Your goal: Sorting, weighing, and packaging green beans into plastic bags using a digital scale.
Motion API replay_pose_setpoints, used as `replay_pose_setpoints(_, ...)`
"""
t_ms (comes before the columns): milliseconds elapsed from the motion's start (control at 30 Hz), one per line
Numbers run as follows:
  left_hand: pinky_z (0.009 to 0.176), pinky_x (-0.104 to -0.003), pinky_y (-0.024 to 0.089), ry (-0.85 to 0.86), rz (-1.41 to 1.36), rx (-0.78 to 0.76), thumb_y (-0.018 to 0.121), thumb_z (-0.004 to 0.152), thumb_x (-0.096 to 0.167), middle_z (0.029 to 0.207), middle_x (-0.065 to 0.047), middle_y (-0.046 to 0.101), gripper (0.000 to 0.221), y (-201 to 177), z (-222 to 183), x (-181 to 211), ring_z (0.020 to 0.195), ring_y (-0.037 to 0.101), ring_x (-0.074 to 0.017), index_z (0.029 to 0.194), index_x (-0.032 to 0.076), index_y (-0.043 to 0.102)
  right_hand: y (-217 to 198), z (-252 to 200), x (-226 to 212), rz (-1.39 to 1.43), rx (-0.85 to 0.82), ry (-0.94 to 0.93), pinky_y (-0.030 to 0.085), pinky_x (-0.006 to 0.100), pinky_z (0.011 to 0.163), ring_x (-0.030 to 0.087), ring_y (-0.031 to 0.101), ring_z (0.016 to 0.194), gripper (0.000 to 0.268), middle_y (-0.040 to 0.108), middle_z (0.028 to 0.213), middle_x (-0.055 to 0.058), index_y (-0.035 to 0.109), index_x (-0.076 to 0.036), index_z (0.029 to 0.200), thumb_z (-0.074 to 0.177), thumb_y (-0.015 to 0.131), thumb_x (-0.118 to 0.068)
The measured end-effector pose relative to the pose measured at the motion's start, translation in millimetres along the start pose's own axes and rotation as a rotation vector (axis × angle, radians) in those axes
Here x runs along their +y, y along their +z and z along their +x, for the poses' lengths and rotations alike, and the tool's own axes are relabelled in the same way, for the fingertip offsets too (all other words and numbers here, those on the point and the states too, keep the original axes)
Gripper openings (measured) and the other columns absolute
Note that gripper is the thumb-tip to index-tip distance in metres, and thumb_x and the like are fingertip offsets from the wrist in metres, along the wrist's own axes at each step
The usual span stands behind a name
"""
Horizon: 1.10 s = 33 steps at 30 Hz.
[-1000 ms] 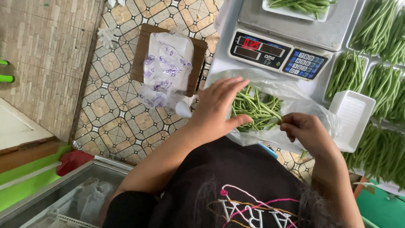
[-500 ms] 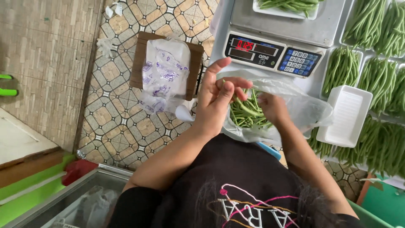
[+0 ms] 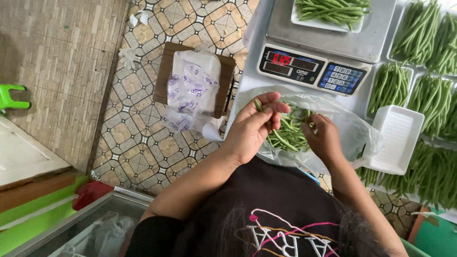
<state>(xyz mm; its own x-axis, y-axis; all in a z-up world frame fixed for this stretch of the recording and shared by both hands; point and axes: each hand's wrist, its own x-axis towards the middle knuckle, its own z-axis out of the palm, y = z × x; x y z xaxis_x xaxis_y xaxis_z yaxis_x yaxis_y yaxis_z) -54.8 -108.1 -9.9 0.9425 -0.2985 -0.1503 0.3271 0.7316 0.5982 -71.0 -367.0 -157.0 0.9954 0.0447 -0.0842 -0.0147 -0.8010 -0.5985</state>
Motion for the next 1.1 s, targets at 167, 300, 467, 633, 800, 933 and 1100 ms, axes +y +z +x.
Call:
replay_pose_setpoints(167, 0.064, -0.025, 0.053, -0.034, 0.131, 0.0, 0.048, 0.112, 0.029, 0.109, -0.016, 0.068, 0.029, 10, 1, 4, 0.077, 0.06, -0.013, 0.13, 0.008, 0.054, -69, -14, -68, 0.7, -0.044, 0.181, 0.053, 0.029, 0.069, 0.017, 0.062, 0.076, 0.017, 0.068, 0.087, 0.014, 0.069, 0.002, 0.106, 0.095, 0.072, -0.011)
replay_pose_setpoints(300, 0.054, -0.018, 0.043, -0.054, 0.221, -0.017, 0.054, 0.109, 0.024, 0.098, -0.013, 0.063, 0.029, 13, 5, -4, 0.067, 0.051, -0.0076, 0.132, 0.006, 0.053, -93, -15, -89, 1.01, -0.005, 0.1, 0.052, 0.032, 0.074, 0.023, 0.063, 0.08, 0.016, 0.067, 0.09, 0.022, 0.067, 0.013, 0.107, 0.094, 0.063, 0.004)
replay_pose_setpoints(467, 0.054, -0.019, 0.036, -0.15, 0.253, -0.002, 0.056, 0.105, 0.016, 0.094, -0.007, 0.061, 0.021, 22, 6, 2, 0.065, 0.047, -0.0054, 0.125, 0.01, 0.055, -116, -19, -101, 1.337, 0.249, 0.101, 0.059, 0.036, 0.075, 0.026, 0.068, 0.087, 0.015, 0.066, 0.096, 0.019, 0.063, 0.003, 0.107, 0.094, 0.056, -0.001)
replay_pose_setpoints(633, 0.054, -0.019, 0.035, -0.246, 0.31, 0.014, 0.055, 0.103, 0.015, 0.095, -0.007, 0.061, 0.019, 25, 5, 6, 0.065, 0.046, -0.0051, 0.121, 0.011, 0.058, -141, -19, -113, 1.571, 0.397, 0.126, 0.057, 0.036, 0.091, 0.023, 0.068, 0.096, 0.016, 0.067, 0.096, 0.011, 0.066, -0.006, 0.102, 0.093, 0.053, -0.005)
replay_pose_setpoints(800, 0.058, -0.02, 0.039, -0.364, 0.452, 0.027, 0.054, 0.093, -0.004, 0.106, -0.004, 0.064, 0.038, 32, 3, 3, 0.069, 0.045, -0.0074, 0.125, 0.013, 0.062, -129, -17, -107, 1.702, 0.424, 0.16, 0.059, 0.038, 0.085, 0.028, 0.064, 0.1, 0.014, 0.066, 0.105, 0.014, 0.065, -0.009, 0.107, 0.097, 0.056, -0.006)
replay_pose_setpoints(933, 0.089, -0.026, 0.058, -0.264, 0.38, -0.007, 0.075, 0.09, 0.009, 0.102, -0.002, 0.067, 0.036, 27, 4, -23, 0.097, 0.065, -0.0131, 0.125, 0.012, 0.066, -116, -20, -119, 1.695, 0.416, 0.14, 0.06, 0.035, 0.082, 0.025, 0.066, 0.102, 0.013, 0.068, 0.109, 0.011, 0.064, -0.01, 0.109, 0.097, 0.058, -0.006)
replay_pose_setpoints(1100, 0.059, -0.018, 0.037, -0.195, 0.006, 0.09, 0.073, 0.094, 0.037, 0.076, 0.003, 0.058, 0.043, 43, 13, -34, 0.068, 0.048, -0.0049, 0.125, 0.008, 0.069, -96, -27, -139, 1.474, 0.329, -0.268, 0.058, 0.048, 0.112, 0.025, 0.065, 0.124, 0.015, 0.067, 0.123, 0.011, 0.063, -0.011, 0.118, 0.109, 0.052, -0.006)
